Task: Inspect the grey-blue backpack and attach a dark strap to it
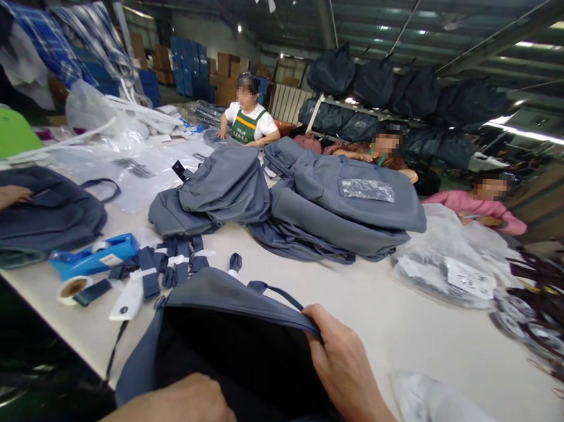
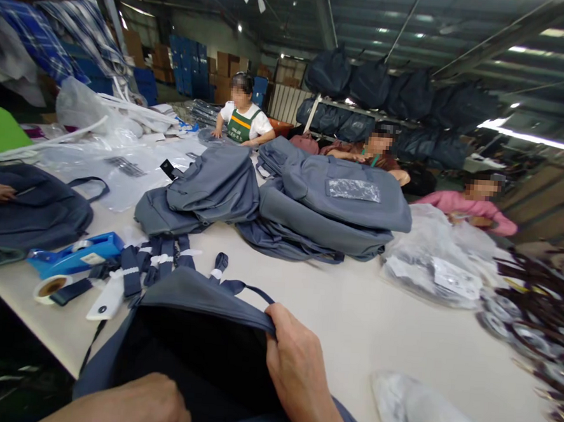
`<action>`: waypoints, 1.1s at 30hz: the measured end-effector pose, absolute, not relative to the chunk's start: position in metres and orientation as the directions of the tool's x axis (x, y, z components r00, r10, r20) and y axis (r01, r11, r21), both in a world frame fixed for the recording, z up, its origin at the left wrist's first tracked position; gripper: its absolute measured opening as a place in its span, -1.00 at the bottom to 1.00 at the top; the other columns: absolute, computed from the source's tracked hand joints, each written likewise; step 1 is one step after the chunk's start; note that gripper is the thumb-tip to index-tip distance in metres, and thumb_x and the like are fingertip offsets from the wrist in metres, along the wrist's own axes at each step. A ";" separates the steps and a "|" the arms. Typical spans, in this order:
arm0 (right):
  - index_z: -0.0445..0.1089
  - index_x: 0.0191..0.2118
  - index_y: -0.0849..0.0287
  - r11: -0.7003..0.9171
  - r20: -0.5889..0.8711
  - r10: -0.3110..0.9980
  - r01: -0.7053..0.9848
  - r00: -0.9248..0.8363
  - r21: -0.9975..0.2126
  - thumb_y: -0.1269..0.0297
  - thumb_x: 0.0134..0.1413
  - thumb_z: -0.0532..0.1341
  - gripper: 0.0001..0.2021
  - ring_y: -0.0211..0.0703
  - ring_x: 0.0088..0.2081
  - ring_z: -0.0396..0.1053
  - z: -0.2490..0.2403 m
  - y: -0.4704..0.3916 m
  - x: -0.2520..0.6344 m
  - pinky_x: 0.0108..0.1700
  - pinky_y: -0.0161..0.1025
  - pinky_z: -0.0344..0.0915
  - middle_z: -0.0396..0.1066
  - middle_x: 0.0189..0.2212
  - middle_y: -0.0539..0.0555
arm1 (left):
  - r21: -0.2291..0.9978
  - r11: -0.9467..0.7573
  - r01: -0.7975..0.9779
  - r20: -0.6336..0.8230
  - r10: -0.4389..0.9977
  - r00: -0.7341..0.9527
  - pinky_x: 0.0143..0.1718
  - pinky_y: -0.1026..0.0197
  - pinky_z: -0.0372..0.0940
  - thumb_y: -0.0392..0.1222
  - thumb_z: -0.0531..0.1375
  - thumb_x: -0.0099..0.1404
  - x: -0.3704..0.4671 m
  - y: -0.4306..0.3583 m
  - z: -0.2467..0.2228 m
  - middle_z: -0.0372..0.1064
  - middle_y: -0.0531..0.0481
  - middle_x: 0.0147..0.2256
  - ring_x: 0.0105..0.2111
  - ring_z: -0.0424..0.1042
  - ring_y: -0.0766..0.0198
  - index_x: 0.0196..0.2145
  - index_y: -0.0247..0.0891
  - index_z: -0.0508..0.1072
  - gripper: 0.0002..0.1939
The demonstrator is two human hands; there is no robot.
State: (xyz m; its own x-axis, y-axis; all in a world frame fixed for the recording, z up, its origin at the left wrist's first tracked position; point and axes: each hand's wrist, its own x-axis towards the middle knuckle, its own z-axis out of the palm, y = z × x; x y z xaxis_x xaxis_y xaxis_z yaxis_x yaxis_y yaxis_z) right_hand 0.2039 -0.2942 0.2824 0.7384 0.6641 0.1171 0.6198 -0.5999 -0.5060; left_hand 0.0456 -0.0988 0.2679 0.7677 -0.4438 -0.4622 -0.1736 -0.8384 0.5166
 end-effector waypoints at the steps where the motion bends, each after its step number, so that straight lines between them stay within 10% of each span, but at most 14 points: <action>1: 0.30 -0.25 0.10 -0.594 0.096 0.675 0.616 0.732 -0.518 0.43 0.04 -0.04 -0.77 -0.03 -0.36 0.47 0.283 -0.293 0.203 -0.29 -0.15 0.28 0.47 -0.41 0.04 | 0.506 -0.850 -0.148 -0.481 -0.420 0.770 -0.30 0.23 0.36 -0.39 0.15 0.24 0.047 -0.096 0.272 0.58 -0.01 -0.35 -0.31 0.57 0.13 -0.38 -0.18 0.55 -0.81; 6: 0.29 -0.27 0.09 -0.552 0.025 0.727 0.605 0.687 -0.574 0.43 0.05 -0.03 -0.79 -0.09 -0.37 0.43 0.292 -0.288 0.193 -0.29 -0.19 0.27 0.47 -0.41 0.03 | 0.467 -0.883 -0.039 -0.389 -0.245 0.888 0.24 -0.21 0.13 -0.04 0.32 0.22 0.064 -0.084 0.272 0.25 -0.30 0.23 0.22 0.23 -0.18 0.18 -0.20 0.35 -0.40; 11: 0.30 -0.28 0.07 -0.549 0.015 0.729 0.598 0.684 -0.584 0.46 0.02 -0.03 -0.77 -0.12 -0.39 0.41 0.295 -0.290 0.187 -0.31 -0.22 0.25 0.45 -0.43 0.01 | 0.282 -0.959 0.029 -0.507 -0.123 0.853 0.19 -0.16 0.21 -0.26 0.39 0.12 0.086 -0.080 0.252 0.37 -0.42 0.12 0.13 0.36 -0.18 0.07 -0.39 0.44 -0.45; 15: 0.32 -0.26 0.07 -0.597 0.005 0.673 0.547 0.740 -0.586 0.43 0.01 -0.02 -0.76 -0.09 -0.35 0.44 0.292 -0.295 0.198 -0.27 -0.19 0.26 0.46 -0.42 0.01 | 0.289 -0.954 -0.078 -0.531 -0.228 0.816 0.01 -0.16 0.38 -0.39 0.20 0.22 0.080 -0.082 0.243 0.57 -0.27 -0.22 -0.14 0.55 -0.11 -0.19 -0.33 0.58 -0.78; 21: 0.35 -0.26 0.04 -0.596 0.113 0.638 0.581 0.762 -0.555 0.41 -0.02 0.01 -0.76 -0.12 -0.36 0.47 0.302 -0.302 0.212 -0.29 -0.22 0.27 0.49 -0.42 -0.04 | 0.279 -0.934 -0.224 -0.490 -0.340 0.803 -0.15 -0.15 0.47 -0.54 0.12 0.13 0.065 -0.092 0.250 0.57 -0.27 -0.33 -0.24 0.57 -0.15 -0.34 -0.32 0.59 -0.71; 29: 0.39 -0.24 0.11 -0.668 0.093 0.591 0.551 0.801 -0.500 0.29 0.08 0.04 -0.79 -0.01 -0.31 0.45 0.285 -0.296 0.252 -0.22 -0.16 0.23 0.51 -0.37 0.10 | 0.763 -0.644 0.062 -0.304 -0.272 0.913 0.06 0.16 0.30 -0.12 0.05 0.40 0.093 -0.037 0.287 0.56 -0.02 -0.05 -0.03 0.50 0.12 -0.05 -0.14 0.56 -0.67; 33: 0.42 -0.27 0.13 -0.707 0.079 0.522 0.483 0.849 -0.517 0.22 0.09 0.07 -0.79 -0.01 -0.33 0.38 0.264 -0.295 0.295 -0.21 -0.13 0.18 0.48 -0.41 0.11 | 0.782 -0.606 0.146 -0.280 -0.132 0.951 0.22 0.04 0.16 0.05 -0.07 0.42 0.098 -0.016 0.278 0.45 -0.01 0.11 0.13 0.37 0.06 0.04 -0.11 0.51 -0.53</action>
